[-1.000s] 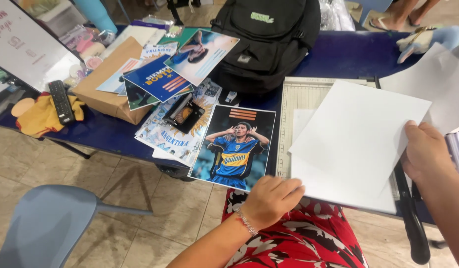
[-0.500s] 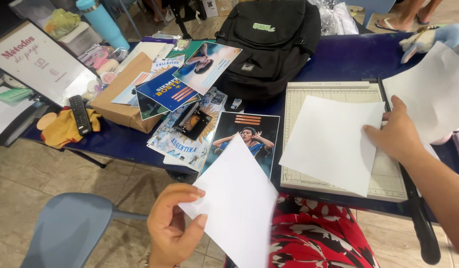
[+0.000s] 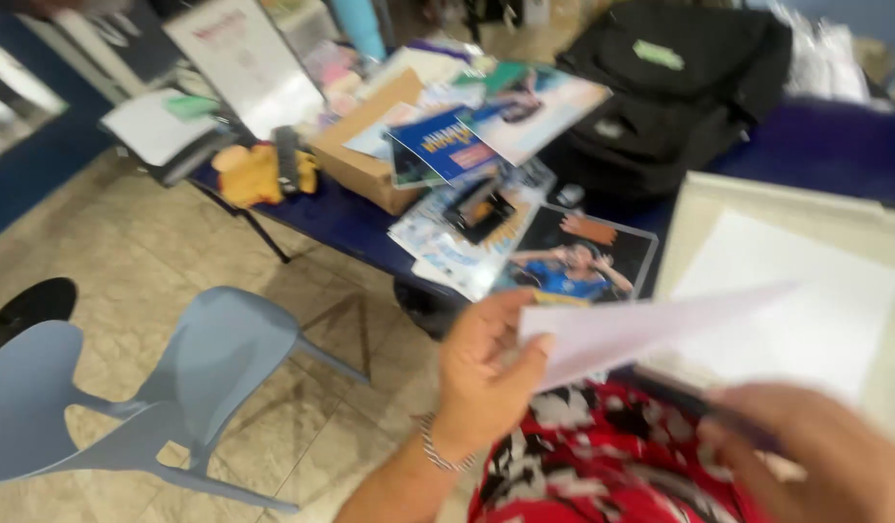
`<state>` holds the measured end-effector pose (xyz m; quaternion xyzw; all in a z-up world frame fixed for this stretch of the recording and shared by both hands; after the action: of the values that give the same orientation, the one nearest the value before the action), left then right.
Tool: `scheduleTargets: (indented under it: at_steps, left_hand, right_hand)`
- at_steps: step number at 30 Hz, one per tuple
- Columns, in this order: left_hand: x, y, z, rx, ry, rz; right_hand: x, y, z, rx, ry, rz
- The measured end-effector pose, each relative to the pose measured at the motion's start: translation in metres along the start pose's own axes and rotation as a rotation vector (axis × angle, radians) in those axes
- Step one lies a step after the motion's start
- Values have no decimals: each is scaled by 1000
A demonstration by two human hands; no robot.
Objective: Trimming a printed photo using a manual paper cutter and organizing prints on a desk
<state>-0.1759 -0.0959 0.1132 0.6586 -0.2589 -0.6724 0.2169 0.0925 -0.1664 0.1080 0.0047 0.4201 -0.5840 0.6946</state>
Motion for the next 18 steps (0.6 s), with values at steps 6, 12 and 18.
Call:
scheduleTargets:
  at_steps: [6, 12, 18]
  left_hand:
    - [16, 4, -8, 255, 278, -38]
    - [40, 24, -3, 313, 302, 32]
    - [57, 42, 6, 284, 357, 23]
  right_hand:
    - [-17, -77, -35, -261, 34, 73]
    - [-31, -109, -55, -410, 57, 34]
    - [-16, -125, -68, -577, 65, 47]
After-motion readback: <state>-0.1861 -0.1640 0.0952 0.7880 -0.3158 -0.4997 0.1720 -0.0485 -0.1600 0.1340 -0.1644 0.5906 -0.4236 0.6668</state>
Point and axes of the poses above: each hand's wrist, its own x-axis away from the middle knuckle, its own z-axis out of the back of the hand, y = z × x, the point moved 2 cm from there along -x, towards the middle knuckle, and after that the axes turned 12 degrees about -z, right-handed, at the moved point
